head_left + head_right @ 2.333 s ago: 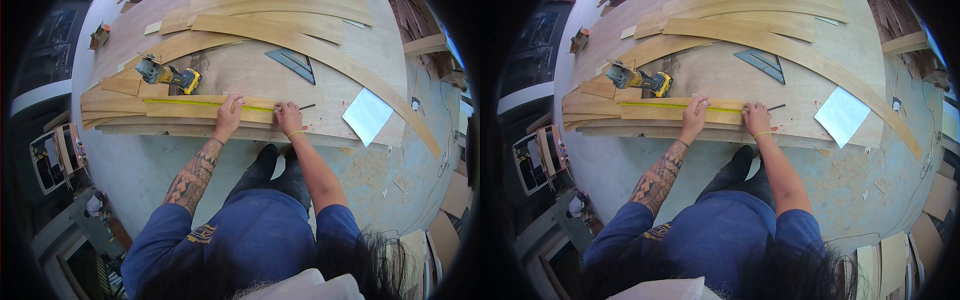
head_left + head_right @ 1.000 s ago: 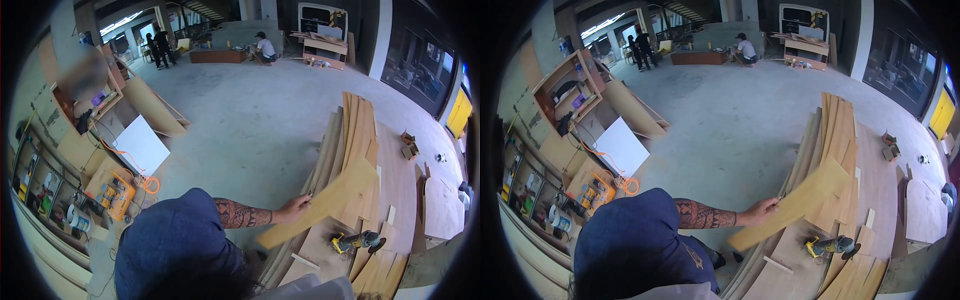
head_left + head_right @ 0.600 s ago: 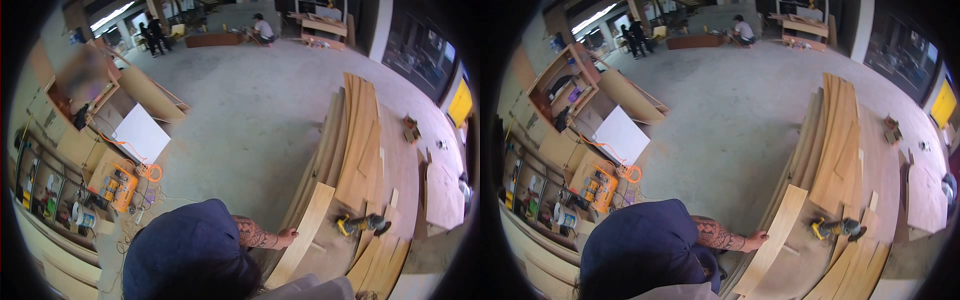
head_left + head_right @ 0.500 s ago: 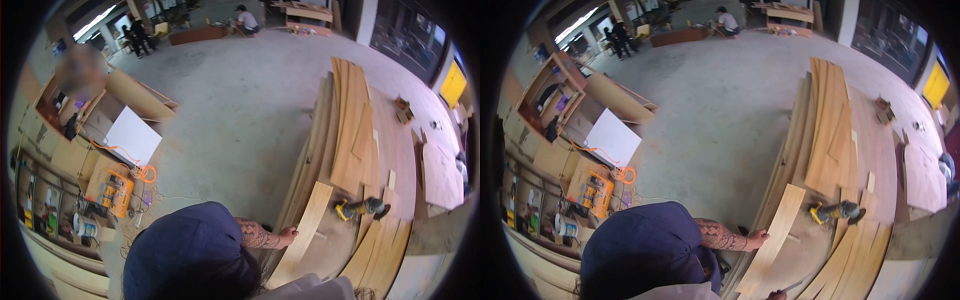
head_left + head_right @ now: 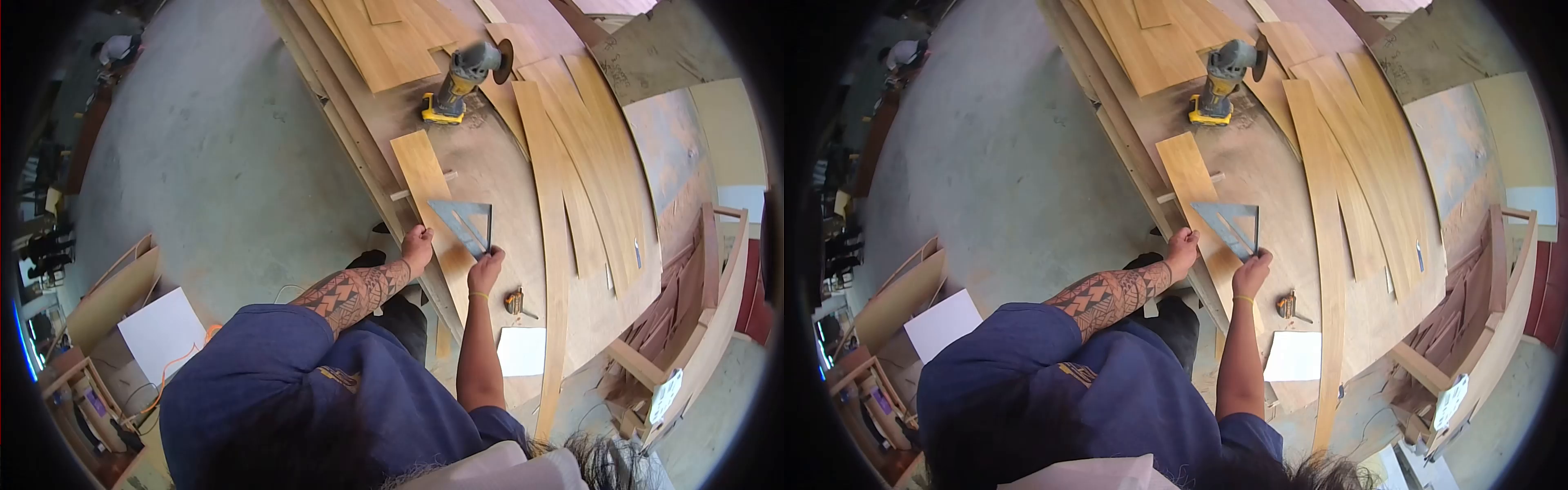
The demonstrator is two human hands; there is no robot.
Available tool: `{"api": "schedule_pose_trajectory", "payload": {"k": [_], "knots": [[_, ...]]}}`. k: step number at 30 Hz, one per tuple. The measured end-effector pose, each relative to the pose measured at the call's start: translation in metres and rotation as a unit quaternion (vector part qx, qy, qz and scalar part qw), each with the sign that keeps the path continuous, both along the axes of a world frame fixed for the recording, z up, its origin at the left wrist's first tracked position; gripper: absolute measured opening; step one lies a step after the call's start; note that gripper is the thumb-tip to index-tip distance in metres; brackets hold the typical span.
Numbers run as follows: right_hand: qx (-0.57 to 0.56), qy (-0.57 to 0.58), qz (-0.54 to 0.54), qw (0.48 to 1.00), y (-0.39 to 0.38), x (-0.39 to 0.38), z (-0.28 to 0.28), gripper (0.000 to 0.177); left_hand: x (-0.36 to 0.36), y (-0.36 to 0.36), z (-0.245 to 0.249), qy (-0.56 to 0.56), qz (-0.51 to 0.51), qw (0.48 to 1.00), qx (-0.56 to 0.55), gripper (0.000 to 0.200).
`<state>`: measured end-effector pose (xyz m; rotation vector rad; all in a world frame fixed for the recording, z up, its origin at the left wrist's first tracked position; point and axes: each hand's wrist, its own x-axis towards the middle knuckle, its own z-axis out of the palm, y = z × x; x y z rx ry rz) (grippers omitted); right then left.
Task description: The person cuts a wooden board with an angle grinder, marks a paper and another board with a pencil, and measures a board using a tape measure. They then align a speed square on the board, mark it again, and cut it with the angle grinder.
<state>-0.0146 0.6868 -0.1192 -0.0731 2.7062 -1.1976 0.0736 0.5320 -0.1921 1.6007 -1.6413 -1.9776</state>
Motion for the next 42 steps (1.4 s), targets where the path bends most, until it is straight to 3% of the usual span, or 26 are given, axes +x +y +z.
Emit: {"api": "schedule_pose_trajectory", "payload": {"k": [4, 6, 9, 13, 19, 22, 26, 29, 34, 38, 40, 42], "knots": [[-0.004, -0.002, 0.005, 1.000, -0.028, -0.014, -0.009, 0.028, 0.019, -0.008, 0.021, -0.019, -0.130, 0.990, 0.047, 0.025], [0.008, 0.023, 0.014, 1.000, -0.041, -0.021, -0.019, 0.029, 0.029, -0.014, 0.023, -0.008, -0.288, 0.949, -0.128, 0.024], [0.030, 0.060, 0.027, 0.997, -0.065, -0.027, -0.027, 0.030, 0.049, -0.035, 0.032, 0.002, -0.281, 0.941, -0.187, 0.027], [0.021, 0.093, 0.029, 0.995, -0.101, -0.029, -0.044, 0.027, 0.085, -0.096, 0.060, 0.014, -0.283, 0.947, -0.149, 0.030], [0.088, 0.107, 0.016, 0.990, -0.136, -0.018, -0.063, 0.027, 0.126, -0.182, 0.074, -0.081, -0.291, 0.931, -0.206, 0.033], [0.113, 0.136, 0.000, 0.984, -0.141, -0.016, -0.059, 0.024, 0.123, -0.201, 0.073, -0.076, -0.222, 0.949, -0.213, 0.037], [0.081, 0.160, -0.015, 0.984, -0.138, -0.016, -0.060, 0.018, 0.088, -0.216, 0.084, -0.065, -0.228, 0.942, -0.236, 0.036], [0.070, 0.174, -0.021, 0.982, -0.140, -0.016, -0.063, 0.017, 0.041, -0.220, 0.104, 0.008, -0.225, 0.941, -0.254, 0.035], [0.058, 0.205, -0.028, 0.977, -0.141, -0.015, -0.064, 0.013, -0.035, -0.219, 0.151, 0.047, -0.322, 0.918, -0.228, 0.043], [0.056, 0.178, -0.029, 0.982, -0.140, -0.015, -0.065, 0.017, -0.065, -0.233, 0.117, 0.028, -0.394, 0.887, -0.240, 0.040], [0.054, 0.177, -0.032, 0.982, -0.140, -0.016, -0.063, 0.017, -0.074, -0.235, 0.104, 0.086, -0.429, 0.830, -0.346, 0.035], [0.040, 0.199, -0.030, 0.979, -0.141, -0.016, -0.061, 0.014, -0.082, -0.233, 0.118, 0.071, -0.455, 0.826, -0.326, 0.035]]}}
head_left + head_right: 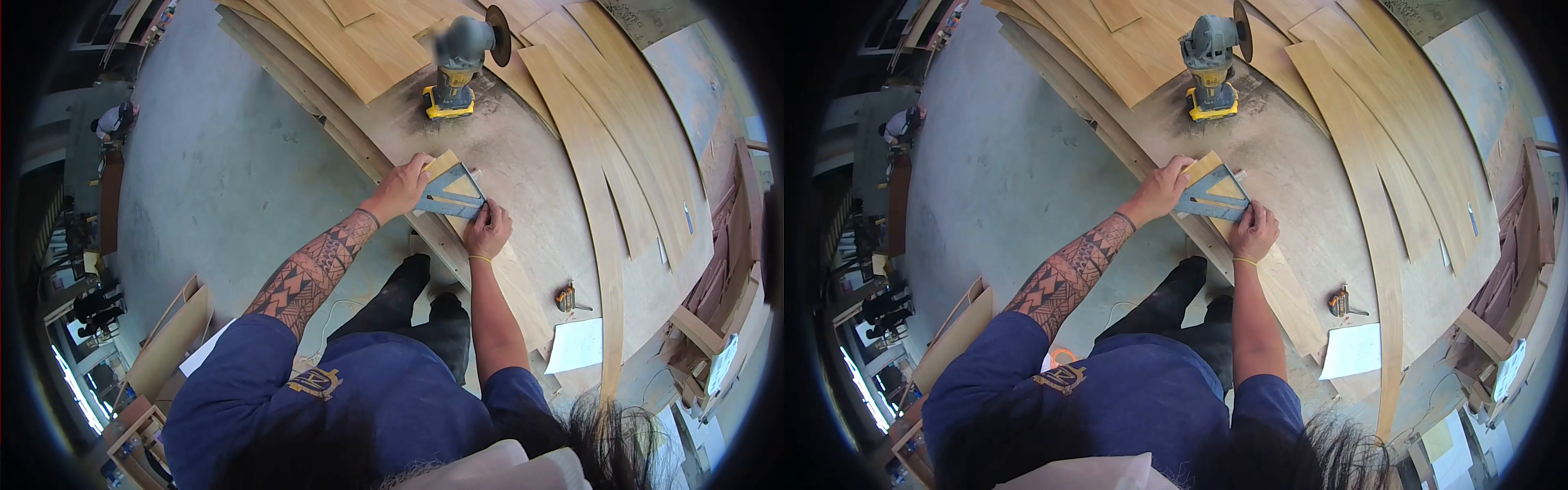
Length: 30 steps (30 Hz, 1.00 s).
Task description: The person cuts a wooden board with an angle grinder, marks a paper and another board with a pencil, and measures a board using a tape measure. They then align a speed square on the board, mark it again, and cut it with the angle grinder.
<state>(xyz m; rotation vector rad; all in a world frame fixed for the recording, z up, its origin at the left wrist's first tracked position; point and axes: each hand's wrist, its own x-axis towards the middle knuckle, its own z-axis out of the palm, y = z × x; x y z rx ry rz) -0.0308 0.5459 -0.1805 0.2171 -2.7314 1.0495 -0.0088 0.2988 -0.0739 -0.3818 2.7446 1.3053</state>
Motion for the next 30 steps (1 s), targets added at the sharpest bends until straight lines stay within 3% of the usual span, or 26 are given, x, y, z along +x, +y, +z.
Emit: {"api": "schedule_pose_trajectory", "payload": {"k": [2, 5, 13, 20, 26, 28, 30], "knots": [[-0.005, -0.007, -0.002, 1.000, 0.000, 0.000, -0.001, 0.016, -0.007, 0.001, 0.005, -0.029, -0.022, 0.999, 0.007, 0.035], [-0.012, -0.012, -0.004, 1.000, 0.001, 0.000, -0.003, 0.018, -0.015, -0.001, 0.000, 0.015, -0.082, 0.995, -0.056, 0.034], [-0.005, -0.009, -0.007, 1.000, 0.001, 0.002, 0.000, 0.021, -0.031, 0.008, -0.008, -0.025, -0.173, 0.967, -0.183, 0.035], [-0.006, 0.008, -0.004, 1.000, 0.000, 0.002, -0.002, 0.026, -0.030, 0.005, -0.006, -0.020, -0.178, 0.965, -0.190, 0.034], [-0.033, 0.047, 0.003, 0.998, 0.008, -0.001, -0.013, 0.020, -0.011, -0.012, 0.008, -0.097, -0.316, 0.902, -0.277, 0.029], [-0.051, 0.003, 0.039, 0.998, 0.015, 0.004, -0.041, 0.024, -0.008, -0.013, 0.013, -0.127, -0.325, 0.891, -0.290, 0.027], [-0.059, 0.046, 0.037, 0.997, 0.018, 0.002, -0.060, 0.033, -0.013, -0.012, 0.003, -0.145, -0.297, 0.902, -0.277, 0.043]]}}
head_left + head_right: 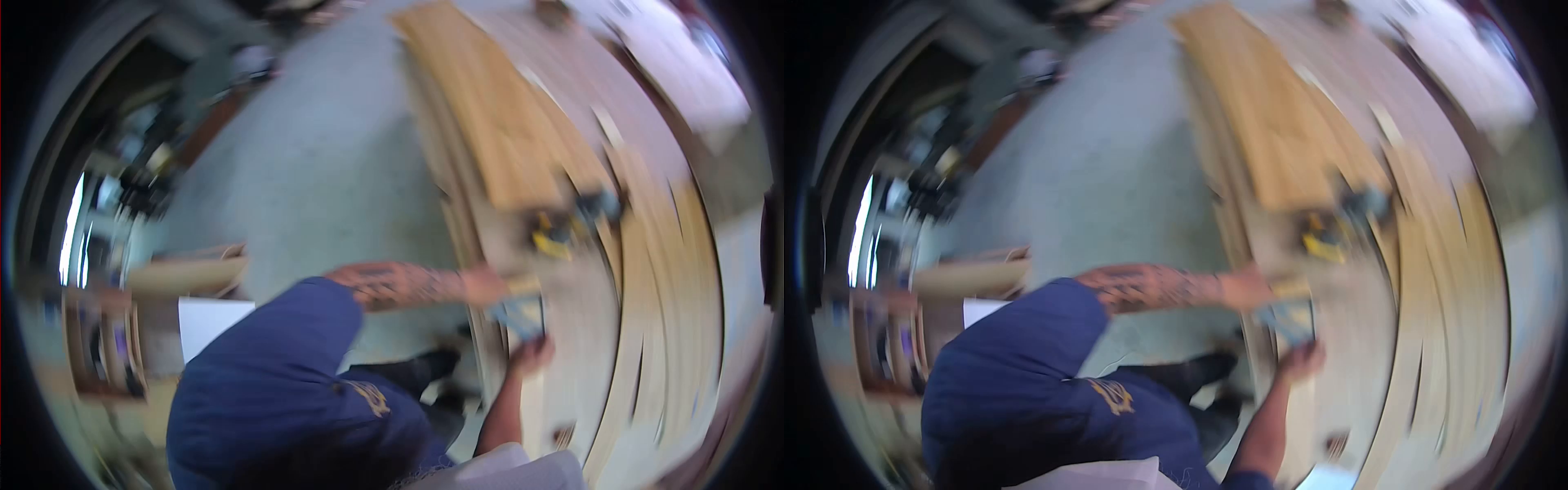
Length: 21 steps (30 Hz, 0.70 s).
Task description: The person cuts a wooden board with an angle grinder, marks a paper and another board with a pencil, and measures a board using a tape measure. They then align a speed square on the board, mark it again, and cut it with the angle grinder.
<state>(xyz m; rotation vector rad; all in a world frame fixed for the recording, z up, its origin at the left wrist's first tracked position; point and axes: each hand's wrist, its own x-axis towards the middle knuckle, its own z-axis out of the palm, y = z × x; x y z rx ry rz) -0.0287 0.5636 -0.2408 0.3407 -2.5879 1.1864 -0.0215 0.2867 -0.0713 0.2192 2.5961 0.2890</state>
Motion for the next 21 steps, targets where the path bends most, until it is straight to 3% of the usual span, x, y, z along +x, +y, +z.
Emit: {"api": "schedule_pose_trajectory", "payload": {"k": [1, 2, 3, 7, 8, 13, 15, 17, 18, 20, 21], "knots": [[-0.019, -0.014, 0.001, 1.000, -0.003, -0.005, 0.014, 0.031, -0.004, 0.000, -0.007, -0.005, 0.018, 1.000, 0.003, 0.052], [-0.007, -0.013, -0.004, 1.000, -0.006, -0.007, 0.020, 0.027, -0.008, 0.007, 0.014, 0.040, 0.062, 0.997, 0.037, 0.045], [0.006, -0.028, 0.003, 1.000, -0.004, -0.006, 0.026, 0.022, -0.009, 0.012, -0.005, 0.201, 0.041, 0.977, 0.059, 0.036], [0.022, -0.023, 0.002, 0.999, 0.006, -0.003, 0.028, 0.021, -0.042, 0.069, -0.068, 0.198, 0.118, 0.972, 0.037, 0.029], [0.043, -0.041, -0.003, 0.998, -0.019, -0.001, 0.054, 0.021, -0.043, 0.051, -0.063, 0.214, 0.131, 0.968, 0.014, 0.026], [0.023, -0.046, 0.005, 0.999, -0.018, -0.004, 0.047, 0.023, -0.018, 0.056, -0.082, 0.269, 0.119, 0.956, -0.005, 0.022], [-0.001, -0.037, -0.009, 0.999, -0.019, -0.002, 0.036, 0.022, 0.005, 0.039, -0.073, 0.278, 0.096, 0.955, -0.027, 0.021], [0.021, -0.036, -0.013, 0.999, -0.017, -0.002, 0.020, 0.023, 0.029, 0.018, -0.058, 0.154, 0.061, 0.986, -0.033, 0.021], [0.048, -0.038, -0.025, 0.998, -0.019, -0.005, 0.015, 0.024, 0.041, 0.007, -0.040, 0.160, 0.066, 0.984, -0.040, 0.021], [0.004, -0.063, -0.016, 0.998, -0.016, -0.002, 0.034, 0.025, 0.062, -0.007, 0.006, 0.112, 0.182, 0.975, 0.067, 0.019], [-0.034, -0.095, -0.011, 0.995, -0.016, -0.003, 0.043, 0.026, 0.074, -0.009, 0.019, 0.120, 0.183, 0.974, 0.062, 0.019]]}}
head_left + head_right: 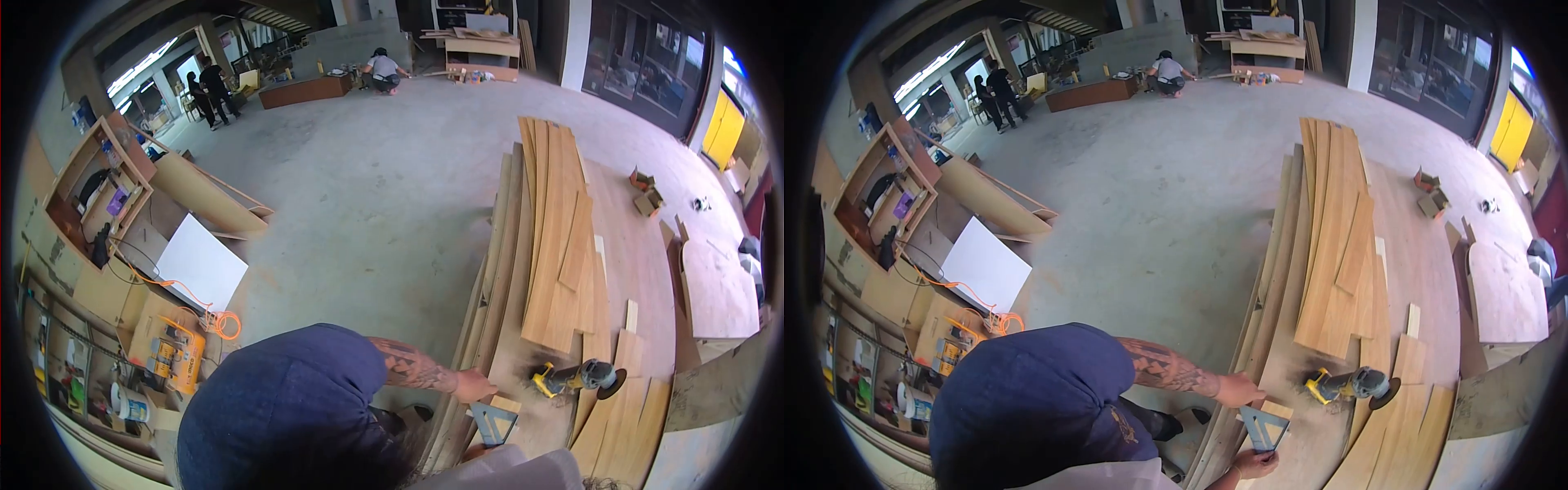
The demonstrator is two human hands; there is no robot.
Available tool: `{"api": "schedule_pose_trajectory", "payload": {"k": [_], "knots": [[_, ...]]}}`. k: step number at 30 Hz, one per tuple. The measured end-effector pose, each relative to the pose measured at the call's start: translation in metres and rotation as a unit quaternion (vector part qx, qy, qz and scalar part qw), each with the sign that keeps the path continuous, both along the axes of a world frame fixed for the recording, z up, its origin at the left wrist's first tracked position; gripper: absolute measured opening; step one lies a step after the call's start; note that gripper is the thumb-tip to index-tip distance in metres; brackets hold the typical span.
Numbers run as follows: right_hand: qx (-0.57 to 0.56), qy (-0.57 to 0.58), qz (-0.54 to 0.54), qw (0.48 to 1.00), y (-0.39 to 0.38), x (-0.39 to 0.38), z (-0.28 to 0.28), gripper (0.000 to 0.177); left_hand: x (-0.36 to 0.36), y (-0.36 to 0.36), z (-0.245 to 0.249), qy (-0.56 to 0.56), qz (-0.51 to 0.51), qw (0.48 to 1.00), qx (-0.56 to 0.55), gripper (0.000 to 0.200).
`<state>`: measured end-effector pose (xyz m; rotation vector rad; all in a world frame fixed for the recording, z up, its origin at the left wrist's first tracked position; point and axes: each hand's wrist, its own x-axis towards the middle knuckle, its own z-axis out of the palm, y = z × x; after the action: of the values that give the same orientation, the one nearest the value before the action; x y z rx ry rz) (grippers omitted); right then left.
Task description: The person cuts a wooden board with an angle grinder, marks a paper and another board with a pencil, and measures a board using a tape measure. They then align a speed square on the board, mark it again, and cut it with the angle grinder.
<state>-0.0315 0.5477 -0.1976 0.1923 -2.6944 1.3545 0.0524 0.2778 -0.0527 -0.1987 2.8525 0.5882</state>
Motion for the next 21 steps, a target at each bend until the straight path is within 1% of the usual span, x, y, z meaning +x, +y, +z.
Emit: {"api": "schedule_pose_trajectory", "payload": {"k": [1, 2, 3, 5, 7, 8, 10, 11, 12, 13, 14, 15, 16, 17, 18, 19, 20, 21], "knots": [[-0.035, -0.021, 0.016, 0.999, 0.006, -0.005, -0.012, 0.029, 0.011, -0.001, 0.011, -0.004, 0.064, 0.996, 0.064, 0.018], [-0.039, -0.012, 0.021, 0.999, 0.021, -0.014, -0.035, 0.029, 0.020, -0.003, 0.020, -0.007, 0.128, 0.983, 0.129, 0.016], [-0.026, -0.015, 0.036, 0.999, 0.037, -0.023, -0.058, 0.032, 0.029, -0.003, 0.017, 0.003, 0.132, 0.983, 0.125, 0.016], [-0.017, -0.013, 0.056, 0.998, 0.041, -0.037, -0.066, 0.035, 0.048, 0.002, -0.018, 0.018, 0.198, 0.956, 0.215, 0.016], [-0.007, 0.044, -0.015, 0.999, 0.051, -0.048, -0.062, 0.038, 0.063, 0.015, -0.045, 0.025, 0.201, 0.955, 0.215, 0.017], [0.000, 0.072, -0.054, 0.996, 0.061, -0.052, -0.059, 0.040, 0.065, 0.020, -0.049, 0.024, 0.202, 0.954, 0.221, 0.018], [0.021, 0.122, -0.139, 0.983, 0.087, -0.053, -0.051, 0.046, 0.060, 0.030, -0.026, 0.002, 0.175, 0.956, 0.233, 0.017], [0.045, 0.068, -0.127, 0.989, 0.098, -0.057, -0.043, 0.048, 0.054, 0.034, -0.006, -0.001, 0.144, 0.962, 0.231, 0.018], [0.080, 0.007, -0.111, 0.990, 0.112, -0.060, -0.036, 0.051, 0.048, 0.048, 0.004, -0.012, 0.104, 0.967, 0.234, 0.018], [0.121, -0.063, -0.093, 0.986, 0.128, -0.061, -0.030, 0.054, 0.039, 0.056, -0.058, 0.193, -0.042, 0.974, 0.109, 0.021], [0.171, -0.143, -0.069, 0.972, 0.139, -0.062, -0.022, 0.058, 0.029, 0.064, -0.045, 0.192, -0.134, 0.968, 0.096, 0.025], [0.233, -0.208, -0.051, 0.949, 0.160, -0.063, -0.017, 0.062, 0.026, 0.087, -0.037, 0.131, 0.031, 0.933, 0.333, 0.027], [0.342, -0.151, -0.117, 0.920, 0.196, -0.062, -0.066, 0.071, 0.019, 0.102, -0.057, 0.080, 0.012, 0.961, 0.264, 0.025], [0.572, -0.140, -0.091, 0.803, 0.224, -0.069, -0.107, 0.057, 0.007, 0.121, -0.040, -0.022, 0.084, 0.941, 0.326, 0.028], [0.606, -0.233, 0.024, 0.760, 0.262, -0.080, -0.137, 0.048, -0.003, 0.139, -0.044, -0.040, 0.102, 0.923, 0.368, 0.034], [0.330, -0.088, -0.071, 0.937, 0.284, -0.062, -0.146, 0.046, -0.015, 0.156, -0.024, -0.072, 0.096, 0.941, 0.318, 0.039], [0.262, -0.167, -0.071, 0.948, 0.271, -0.059, -0.089, 0.063, -0.024, 0.175, -0.035, -0.076, 0.095, 0.929, 0.350, 0.039], [0.152, -0.103, -0.175, 0.967, 0.254, -0.043, -0.047, 0.067, -0.030, 0.192, -0.051, -0.074, 0.106, 0.916, 0.379, 0.040]]}}
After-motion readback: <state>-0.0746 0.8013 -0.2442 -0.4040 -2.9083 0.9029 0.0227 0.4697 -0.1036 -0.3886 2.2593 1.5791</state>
